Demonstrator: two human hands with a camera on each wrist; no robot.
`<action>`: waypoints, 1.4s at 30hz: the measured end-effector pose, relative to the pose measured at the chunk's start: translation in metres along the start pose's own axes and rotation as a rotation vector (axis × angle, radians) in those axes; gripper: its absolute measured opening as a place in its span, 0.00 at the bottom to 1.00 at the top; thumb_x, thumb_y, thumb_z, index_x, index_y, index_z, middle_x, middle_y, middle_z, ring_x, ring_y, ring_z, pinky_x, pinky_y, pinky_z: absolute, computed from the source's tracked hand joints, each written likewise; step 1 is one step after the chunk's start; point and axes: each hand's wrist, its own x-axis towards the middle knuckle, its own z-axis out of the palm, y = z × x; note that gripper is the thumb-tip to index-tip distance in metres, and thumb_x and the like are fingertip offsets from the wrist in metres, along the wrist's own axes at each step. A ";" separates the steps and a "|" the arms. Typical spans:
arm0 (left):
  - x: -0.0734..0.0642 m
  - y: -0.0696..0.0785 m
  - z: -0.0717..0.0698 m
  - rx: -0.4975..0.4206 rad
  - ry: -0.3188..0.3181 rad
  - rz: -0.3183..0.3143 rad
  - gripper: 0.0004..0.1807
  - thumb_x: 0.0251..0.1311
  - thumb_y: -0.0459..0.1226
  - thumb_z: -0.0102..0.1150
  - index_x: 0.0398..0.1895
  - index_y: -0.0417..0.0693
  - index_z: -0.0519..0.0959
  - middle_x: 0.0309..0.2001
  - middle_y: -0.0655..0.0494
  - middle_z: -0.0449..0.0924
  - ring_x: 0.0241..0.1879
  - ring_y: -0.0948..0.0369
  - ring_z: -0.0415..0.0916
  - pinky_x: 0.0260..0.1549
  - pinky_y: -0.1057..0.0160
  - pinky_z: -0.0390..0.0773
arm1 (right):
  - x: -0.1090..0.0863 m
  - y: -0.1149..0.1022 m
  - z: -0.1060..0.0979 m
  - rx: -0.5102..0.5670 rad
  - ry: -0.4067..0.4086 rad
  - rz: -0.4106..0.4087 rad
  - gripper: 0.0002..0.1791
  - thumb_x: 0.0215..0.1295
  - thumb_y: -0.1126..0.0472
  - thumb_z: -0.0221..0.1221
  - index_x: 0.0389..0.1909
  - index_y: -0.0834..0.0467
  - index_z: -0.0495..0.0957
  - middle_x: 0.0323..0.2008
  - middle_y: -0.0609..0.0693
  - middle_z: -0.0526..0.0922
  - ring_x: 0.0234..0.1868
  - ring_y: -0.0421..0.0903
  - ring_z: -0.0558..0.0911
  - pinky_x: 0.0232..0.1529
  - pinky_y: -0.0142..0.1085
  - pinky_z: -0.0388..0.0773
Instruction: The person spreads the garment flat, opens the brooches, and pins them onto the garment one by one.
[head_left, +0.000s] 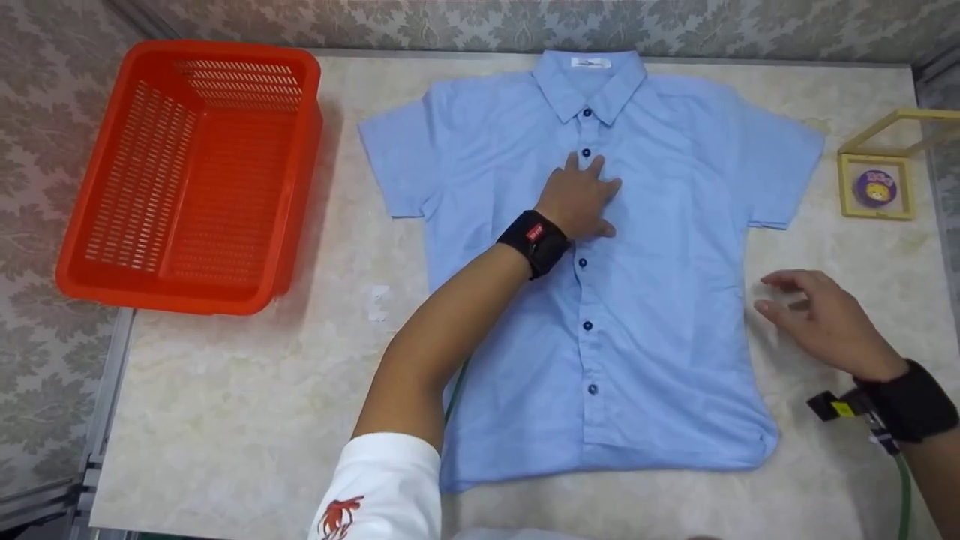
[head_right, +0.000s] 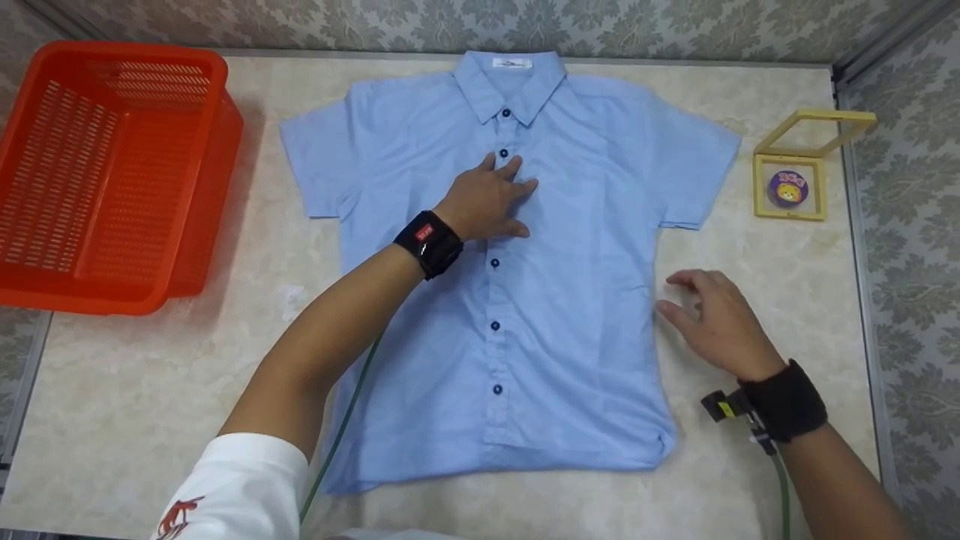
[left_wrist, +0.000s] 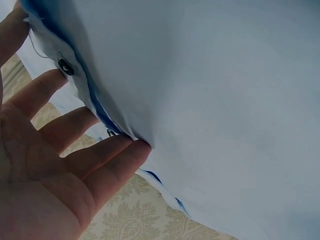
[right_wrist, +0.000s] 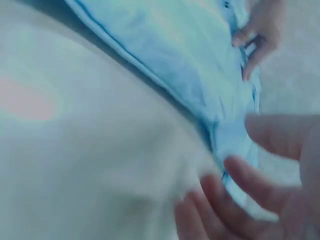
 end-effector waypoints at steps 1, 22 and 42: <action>0.000 0.000 0.000 0.005 -0.004 -0.001 0.44 0.63 0.63 0.58 0.79 0.63 0.57 0.80 0.48 0.47 0.77 0.38 0.44 0.70 0.46 0.59 | 0.008 -0.003 0.001 -0.009 0.031 -0.063 0.26 0.72 0.55 0.60 0.62 0.69 0.70 0.57 0.70 0.73 0.56 0.65 0.71 0.57 0.38 0.66; 0.000 0.001 0.000 0.013 -0.007 0.009 0.44 0.63 0.64 0.57 0.79 0.63 0.56 0.80 0.49 0.46 0.77 0.39 0.44 0.71 0.46 0.59 | 0.130 0.015 -0.014 -0.187 -0.117 0.114 0.56 0.69 0.30 0.51 0.81 0.56 0.32 0.70 0.79 0.15 0.67 0.78 0.16 0.61 0.76 0.22; -0.003 0.000 -0.001 0.004 0.008 -0.001 0.44 0.62 0.63 0.60 0.79 0.64 0.58 0.80 0.50 0.48 0.77 0.40 0.45 0.71 0.47 0.58 | 0.115 0.076 -0.055 -0.242 0.445 0.446 0.32 0.79 0.53 0.35 0.78 0.64 0.51 0.77 0.66 0.47 0.78 0.62 0.45 0.74 0.59 0.43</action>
